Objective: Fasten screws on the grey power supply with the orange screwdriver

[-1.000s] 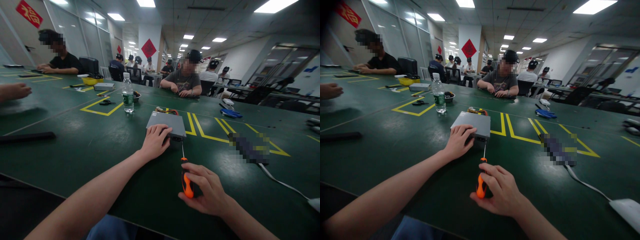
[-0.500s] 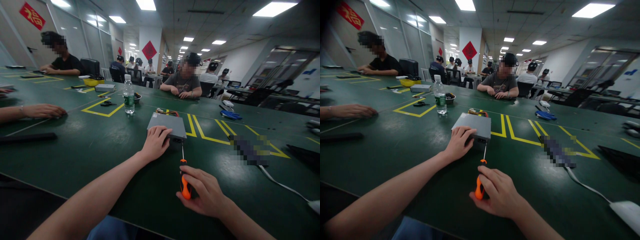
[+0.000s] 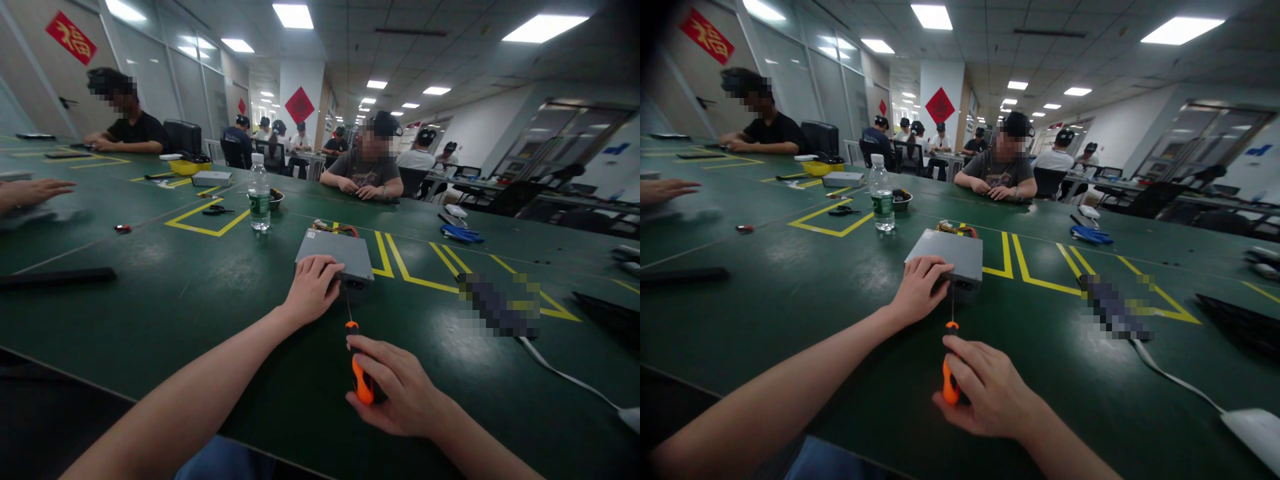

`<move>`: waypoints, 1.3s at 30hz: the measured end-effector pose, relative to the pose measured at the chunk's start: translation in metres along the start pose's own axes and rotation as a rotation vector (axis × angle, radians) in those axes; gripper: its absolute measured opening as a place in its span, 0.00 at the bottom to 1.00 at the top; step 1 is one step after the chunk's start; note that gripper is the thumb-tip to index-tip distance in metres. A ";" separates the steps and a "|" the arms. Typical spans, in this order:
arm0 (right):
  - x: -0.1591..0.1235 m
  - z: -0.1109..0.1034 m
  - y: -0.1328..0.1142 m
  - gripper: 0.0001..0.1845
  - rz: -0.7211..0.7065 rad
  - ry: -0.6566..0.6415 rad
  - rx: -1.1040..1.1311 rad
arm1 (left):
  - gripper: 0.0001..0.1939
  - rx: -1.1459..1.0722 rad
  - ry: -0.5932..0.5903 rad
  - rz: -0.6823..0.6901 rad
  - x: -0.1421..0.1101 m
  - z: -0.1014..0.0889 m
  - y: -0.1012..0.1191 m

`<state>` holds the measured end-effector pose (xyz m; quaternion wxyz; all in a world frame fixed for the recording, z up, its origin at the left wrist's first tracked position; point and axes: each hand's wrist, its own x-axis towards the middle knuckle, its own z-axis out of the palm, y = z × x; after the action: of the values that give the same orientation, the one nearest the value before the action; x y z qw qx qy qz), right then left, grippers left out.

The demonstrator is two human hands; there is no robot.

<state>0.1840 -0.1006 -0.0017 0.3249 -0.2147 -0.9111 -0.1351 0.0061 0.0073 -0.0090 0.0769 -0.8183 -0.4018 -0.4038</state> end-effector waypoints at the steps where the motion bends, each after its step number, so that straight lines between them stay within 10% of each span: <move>1: -0.001 0.000 0.000 0.18 0.008 -0.006 0.001 | 0.15 0.000 -0.002 0.000 0.000 0.000 0.000; 39: 0.002 0.001 -0.002 0.17 -0.095 -0.081 -0.058 | 0.15 0.027 0.005 -0.010 0.001 0.001 0.002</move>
<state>0.1813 -0.1017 -0.0017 0.2744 -0.1858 -0.9284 -0.1681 0.0086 0.0071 -0.0091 0.0870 -0.8141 -0.4111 -0.4007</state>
